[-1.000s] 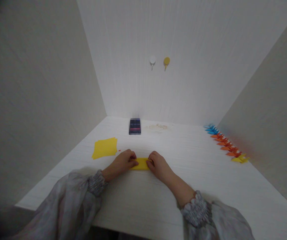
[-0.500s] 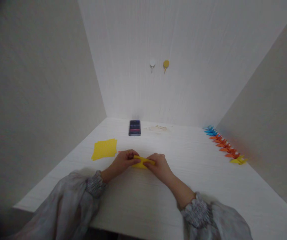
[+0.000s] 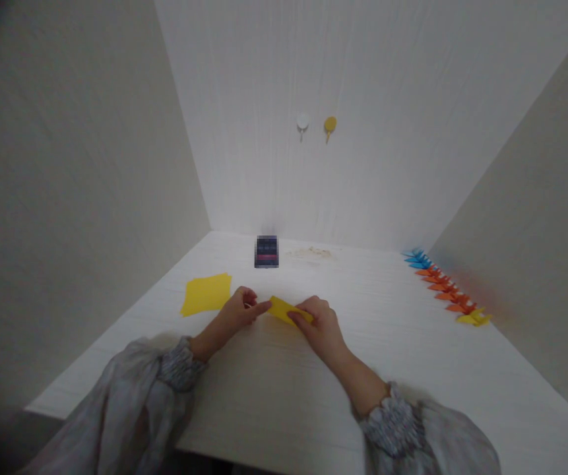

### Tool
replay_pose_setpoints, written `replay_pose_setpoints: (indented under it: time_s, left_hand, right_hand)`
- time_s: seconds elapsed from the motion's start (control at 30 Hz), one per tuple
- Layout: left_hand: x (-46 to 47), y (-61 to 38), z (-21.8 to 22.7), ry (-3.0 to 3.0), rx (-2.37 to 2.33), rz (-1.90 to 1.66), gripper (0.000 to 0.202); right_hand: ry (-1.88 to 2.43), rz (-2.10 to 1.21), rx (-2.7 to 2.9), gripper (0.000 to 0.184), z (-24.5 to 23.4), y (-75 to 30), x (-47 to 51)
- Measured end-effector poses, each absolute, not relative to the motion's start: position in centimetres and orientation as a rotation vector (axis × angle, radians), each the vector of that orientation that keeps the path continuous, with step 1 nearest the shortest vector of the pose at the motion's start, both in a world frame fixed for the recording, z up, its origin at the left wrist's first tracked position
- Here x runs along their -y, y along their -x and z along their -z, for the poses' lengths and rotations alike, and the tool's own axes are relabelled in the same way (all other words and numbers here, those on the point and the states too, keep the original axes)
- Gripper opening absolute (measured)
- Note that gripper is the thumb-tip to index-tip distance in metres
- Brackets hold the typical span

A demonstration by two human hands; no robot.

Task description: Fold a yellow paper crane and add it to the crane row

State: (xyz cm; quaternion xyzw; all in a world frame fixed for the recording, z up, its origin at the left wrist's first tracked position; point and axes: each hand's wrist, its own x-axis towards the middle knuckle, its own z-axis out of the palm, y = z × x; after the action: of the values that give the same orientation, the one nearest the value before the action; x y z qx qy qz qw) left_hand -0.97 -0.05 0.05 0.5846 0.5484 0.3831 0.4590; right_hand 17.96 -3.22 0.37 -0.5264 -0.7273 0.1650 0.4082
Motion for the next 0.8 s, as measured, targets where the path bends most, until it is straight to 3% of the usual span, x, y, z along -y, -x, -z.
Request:
replay_pose_setpoints:
  time_s: [0.13,0.2,0.4,0.5,0.63,0.8]
  left_hand:
    - [0.5,0.3,0.0,-1.337,-0.965,-0.895,0.055]
    - [0.7,0.0,0.0,-1.397,-0.850,-0.927,0.042]
    - [1.0,0.2,0.0,-1.598,-0.864,-0.969,0.024]
    - [1.3,0.3,-0.4,-1.676,-0.878,-0.997,0.021]
    - [1.6,0.3,-1.0,-1.598,-0.849,-1.098,0.036]
    - [1.7,0.1,-1.6,-1.508,-0.839,-1.136,0.050]
  right_hand:
    - [1.309,-0.578,1.816,0.015,0.1,-17.7,3.2]
    - [1.280,-0.601,1.822,0.014,0.3,-17.6,3.2]
    - [1.100,-0.392,1.792,0.006,-0.2,-17.6,3.2]
    - [1.160,-0.441,1.733,0.008,-0.4,-17.5,3.4]
    - [1.221,-0.664,1.617,0.023,-0.3,-17.4,3.5]
    - [1.178,-0.676,1.715,0.014,-0.8,-17.2,3.9]
